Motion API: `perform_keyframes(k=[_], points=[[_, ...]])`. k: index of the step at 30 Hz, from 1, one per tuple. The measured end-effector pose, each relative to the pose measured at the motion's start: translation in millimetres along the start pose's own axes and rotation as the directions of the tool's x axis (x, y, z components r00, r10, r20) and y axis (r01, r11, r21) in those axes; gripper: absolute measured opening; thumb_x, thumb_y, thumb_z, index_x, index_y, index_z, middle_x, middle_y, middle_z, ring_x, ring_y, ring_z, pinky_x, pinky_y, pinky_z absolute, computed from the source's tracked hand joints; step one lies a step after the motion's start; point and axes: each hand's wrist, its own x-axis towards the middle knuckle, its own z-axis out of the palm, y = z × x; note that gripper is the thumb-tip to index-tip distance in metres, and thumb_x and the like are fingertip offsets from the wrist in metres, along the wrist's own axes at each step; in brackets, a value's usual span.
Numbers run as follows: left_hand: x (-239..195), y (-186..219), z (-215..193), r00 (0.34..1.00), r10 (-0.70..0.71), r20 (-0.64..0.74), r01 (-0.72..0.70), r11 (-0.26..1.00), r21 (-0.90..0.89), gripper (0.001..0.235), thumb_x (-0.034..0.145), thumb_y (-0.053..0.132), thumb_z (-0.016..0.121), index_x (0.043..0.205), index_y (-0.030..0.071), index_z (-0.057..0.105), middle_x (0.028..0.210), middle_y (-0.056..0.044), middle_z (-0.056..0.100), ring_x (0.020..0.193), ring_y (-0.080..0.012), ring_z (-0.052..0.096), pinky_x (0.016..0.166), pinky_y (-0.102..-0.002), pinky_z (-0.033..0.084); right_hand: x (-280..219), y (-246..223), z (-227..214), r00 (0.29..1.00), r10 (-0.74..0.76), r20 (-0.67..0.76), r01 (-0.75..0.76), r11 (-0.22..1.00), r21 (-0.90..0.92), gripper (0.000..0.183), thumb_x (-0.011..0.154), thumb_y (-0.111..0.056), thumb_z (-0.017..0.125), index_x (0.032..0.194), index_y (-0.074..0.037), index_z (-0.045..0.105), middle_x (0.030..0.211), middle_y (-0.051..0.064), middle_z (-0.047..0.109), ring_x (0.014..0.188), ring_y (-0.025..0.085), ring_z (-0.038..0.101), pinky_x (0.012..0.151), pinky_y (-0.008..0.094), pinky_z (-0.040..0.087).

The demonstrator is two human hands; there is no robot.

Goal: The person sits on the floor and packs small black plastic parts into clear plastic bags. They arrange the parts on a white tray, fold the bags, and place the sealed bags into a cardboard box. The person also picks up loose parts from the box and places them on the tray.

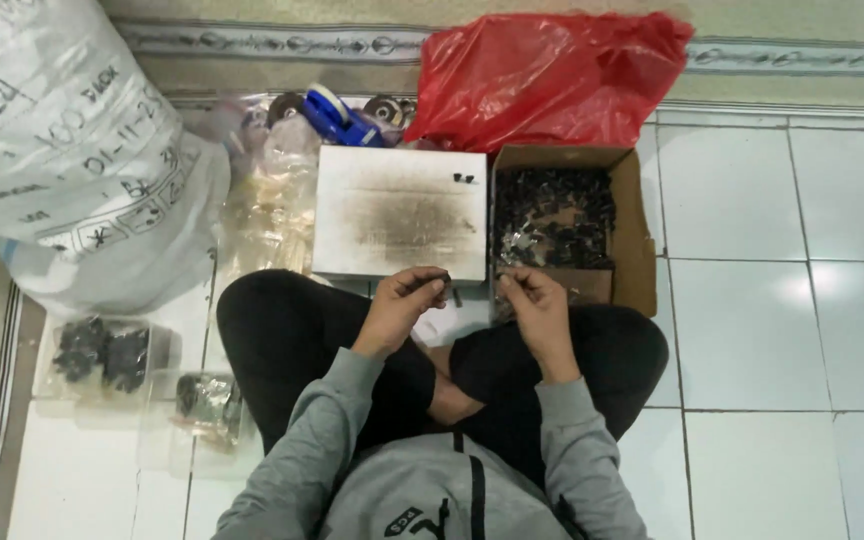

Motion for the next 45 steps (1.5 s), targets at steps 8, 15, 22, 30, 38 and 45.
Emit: perform_keyframes(k=[8, 15, 22, 30, 38, 45], points=[[-52.7, 29.4, -21.1, 0.991, 0.134, 0.0, -0.134, 0.99, 0.035, 0.027, 0.088, 0.0, 0.078, 0.114, -0.005, 0.075, 0.084, -0.019, 0.076, 0.075, -0.02, 0.073, 0.071, -0.035, 0.064, -45.8, -8.3, 70.9, 0.971, -0.212, 0.11, 0.212, 0.977, 0.02, 0.007, 0.097, -0.002, 0.069, 0.096, 0.002, 0.074, 0.072, 0.009, 0.065, 0.067, 0.012, 0.057, 0.065, 0.026, 0.052], [-59.1, 19.1, -27.9, 0.984, 0.177, -0.006, -0.177, 0.984, 0.001, 0.028, 0.087, 0.004, 0.082, 0.112, -0.006, 0.075, 0.087, -0.021, 0.077, 0.078, -0.0207, 0.074, 0.073, -0.035, 0.065, -57.9, -12.3, 85.4, 0.935, -0.336, 0.117, 0.342, 0.939, -0.032, 0.005, 0.096, -0.002, 0.071, 0.093, 0.002, 0.074, 0.08, 0.008, 0.064, 0.073, 0.011, 0.057, 0.066, 0.028, 0.052], [-81.7, 32.8, -18.5, 0.972, 0.232, 0.047, -0.235, 0.968, 0.084, 0.024, 0.088, 0.006, 0.082, 0.109, -0.002, 0.078, 0.085, -0.02, 0.078, 0.079, -0.0203, 0.075, 0.073, -0.034, 0.065, -85.3, -33.3, 80.6, 0.897, -0.433, 0.092, 0.44, 0.894, -0.087, 0.01, 0.095, -0.001, 0.073, 0.085, 0.002, 0.073, 0.073, 0.009, 0.062, 0.07, 0.012, 0.056, 0.062, 0.028, 0.049], [-103.6, 38.8, -12.8, 0.943, 0.309, 0.12, -0.323, 0.937, 0.13, 0.018, 0.089, -0.001, 0.077, 0.107, -0.001, 0.08, 0.086, -0.019, 0.078, 0.077, -0.0197, 0.074, 0.071, -0.035, 0.065, -110.1, -24.3, 74.1, 0.843, -0.534, 0.073, 0.538, 0.838, -0.088, 0.011, 0.089, 0.0, 0.077, 0.079, -0.001, 0.073, 0.07, 0.009, 0.063, 0.07, 0.013, 0.062, 0.06, 0.028, 0.048], [-126.2, 38.8, -10.7, 0.925, 0.351, 0.146, -0.372, 0.915, 0.157, 0.019, 0.089, 0.0, 0.077, 0.108, 0.0, 0.079, 0.082, -0.015, 0.077, 0.077, -0.0174, 0.072, 0.07, -0.033, 0.064, -130.6, -38.4, 64.6, 0.862, -0.493, 0.118, 0.502, 0.862, -0.066, 0.011, 0.09, -0.001, 0.077, 0.08, 0.001, 0.075, 0.071, 0.012, 0.069, 0.072, 0.013, 0.061, 0.062, 0.03, 0.049], [-127.5, 31.9, -3.6, 0.919, 0.361, 0.155, -0.384, 0.91, 0.155, 0.019, 0.089, 0.0, 0.076, 0.108, 0.001, 0.079, 0.085, -0.014, 0.078, 0.079, -0.0152, 0.071, 0.07, -0.031, 0.062, -134.8, -33.8, 59.8, 0.891, -0.449, 0.069, 0.453, 0.889, -0.062, 0.007, 0.093, -0.003, 0.075, 0.087, 0.001, 0.076, 0.07, 0.008, 0.066, 0.072, 0.01, 0.057, 0.062, 0.028, 0.048]])
